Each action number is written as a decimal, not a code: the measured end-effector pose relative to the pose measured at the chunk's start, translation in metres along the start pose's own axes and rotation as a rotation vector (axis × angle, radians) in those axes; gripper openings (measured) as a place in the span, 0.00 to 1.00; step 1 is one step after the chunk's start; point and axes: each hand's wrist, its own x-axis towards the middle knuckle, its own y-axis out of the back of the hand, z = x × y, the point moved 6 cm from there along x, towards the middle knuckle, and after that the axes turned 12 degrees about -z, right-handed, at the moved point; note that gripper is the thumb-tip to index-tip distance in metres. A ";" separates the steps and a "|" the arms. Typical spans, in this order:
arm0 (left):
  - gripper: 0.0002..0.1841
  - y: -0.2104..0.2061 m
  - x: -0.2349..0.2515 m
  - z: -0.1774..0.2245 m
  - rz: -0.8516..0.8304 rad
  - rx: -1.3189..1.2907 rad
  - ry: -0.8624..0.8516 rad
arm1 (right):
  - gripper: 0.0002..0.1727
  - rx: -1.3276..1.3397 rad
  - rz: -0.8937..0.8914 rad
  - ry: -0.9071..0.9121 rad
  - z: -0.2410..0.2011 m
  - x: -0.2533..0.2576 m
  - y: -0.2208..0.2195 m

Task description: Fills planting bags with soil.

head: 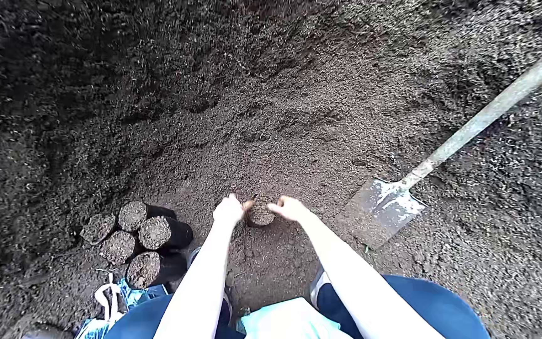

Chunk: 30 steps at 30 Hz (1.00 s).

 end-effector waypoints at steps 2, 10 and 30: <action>0.37 -0.025 0.017 -0.010 -0.109 0.007 -0.028 | 0.34 -0.120 -0.088 -0.016 -0.005 0.006 -0.018; 0.24 -0.033 0.003 0.006 0.045 0.126 0.018 | 0.26 -0.232 0.030 -0.108 -0.012 -0.017 -0.016; 0.28 -0.073 0.018 -0.013 -0.091 -0.539 -0.091 | 0.22 -0.648 -0.146 0.074 -0.074 -0.040 -0.006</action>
